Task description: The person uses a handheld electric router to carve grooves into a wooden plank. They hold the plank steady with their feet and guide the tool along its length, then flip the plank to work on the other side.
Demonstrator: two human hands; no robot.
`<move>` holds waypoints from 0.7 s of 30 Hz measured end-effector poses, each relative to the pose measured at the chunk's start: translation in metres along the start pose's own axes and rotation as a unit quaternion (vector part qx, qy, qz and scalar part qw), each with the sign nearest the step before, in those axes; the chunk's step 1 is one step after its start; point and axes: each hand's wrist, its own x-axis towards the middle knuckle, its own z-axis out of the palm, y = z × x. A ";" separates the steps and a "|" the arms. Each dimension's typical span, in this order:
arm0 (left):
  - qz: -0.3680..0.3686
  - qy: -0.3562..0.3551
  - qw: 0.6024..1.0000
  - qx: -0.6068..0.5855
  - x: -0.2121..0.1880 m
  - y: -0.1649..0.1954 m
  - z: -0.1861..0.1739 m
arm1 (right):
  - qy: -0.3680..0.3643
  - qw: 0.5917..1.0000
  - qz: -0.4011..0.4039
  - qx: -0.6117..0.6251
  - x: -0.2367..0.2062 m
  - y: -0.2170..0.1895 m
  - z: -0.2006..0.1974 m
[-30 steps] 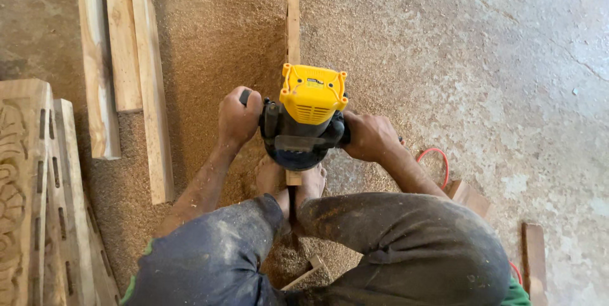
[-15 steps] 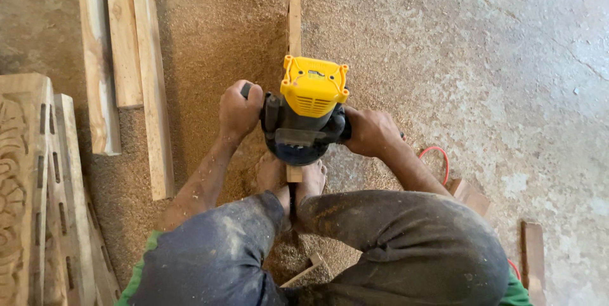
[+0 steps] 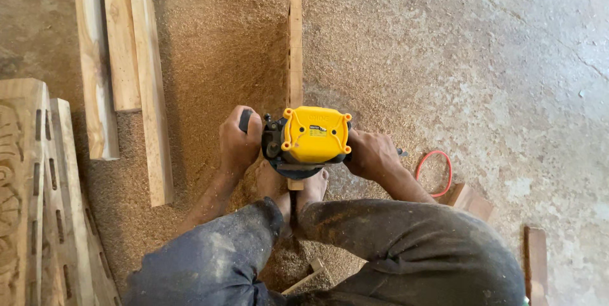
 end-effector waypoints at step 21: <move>0.005 -0.009 1.000 -0.010 0.005 0.002 0.000 | -0.067 0.997 0.043 0.008 0.004 -0.002 -0.005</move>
